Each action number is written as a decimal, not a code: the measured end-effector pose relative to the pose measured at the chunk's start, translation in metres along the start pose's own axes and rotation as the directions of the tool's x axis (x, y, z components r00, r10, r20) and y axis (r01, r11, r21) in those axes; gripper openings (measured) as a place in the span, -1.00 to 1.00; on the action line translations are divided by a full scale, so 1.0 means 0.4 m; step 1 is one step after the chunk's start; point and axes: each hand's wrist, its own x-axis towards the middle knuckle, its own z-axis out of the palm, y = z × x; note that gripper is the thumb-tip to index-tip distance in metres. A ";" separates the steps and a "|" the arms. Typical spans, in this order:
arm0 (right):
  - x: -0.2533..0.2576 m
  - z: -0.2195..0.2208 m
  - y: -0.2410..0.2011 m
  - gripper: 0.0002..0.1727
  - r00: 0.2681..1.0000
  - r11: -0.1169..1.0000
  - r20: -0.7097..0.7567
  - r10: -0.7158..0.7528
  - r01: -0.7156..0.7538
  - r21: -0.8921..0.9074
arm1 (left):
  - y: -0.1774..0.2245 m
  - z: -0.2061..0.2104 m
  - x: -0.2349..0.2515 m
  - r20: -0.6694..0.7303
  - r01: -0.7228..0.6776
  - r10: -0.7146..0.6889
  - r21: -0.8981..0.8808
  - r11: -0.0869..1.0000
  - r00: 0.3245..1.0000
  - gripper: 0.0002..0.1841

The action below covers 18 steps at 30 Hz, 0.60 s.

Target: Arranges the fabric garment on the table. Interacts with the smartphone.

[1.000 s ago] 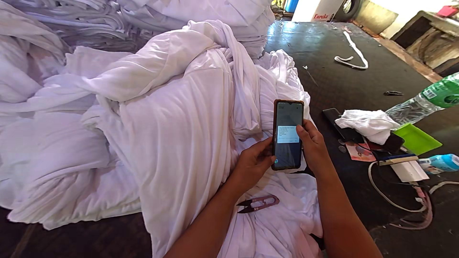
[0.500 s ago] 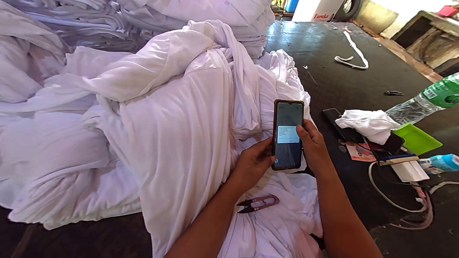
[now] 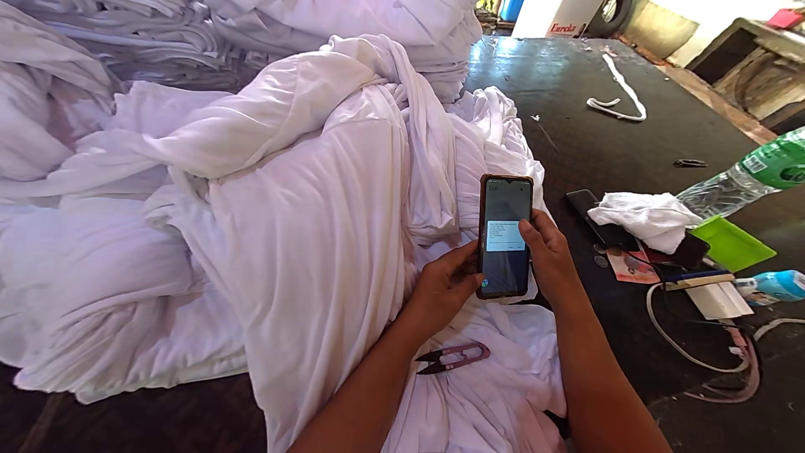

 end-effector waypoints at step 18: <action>0.002 0.000 0.000 -0.60 1.000 1.000 -0.005 0.003 -0.003 0.000 | -0.001 0.000 0.000 0.003 -0.006 0.006 -0.006 1.000 1.000 -0.49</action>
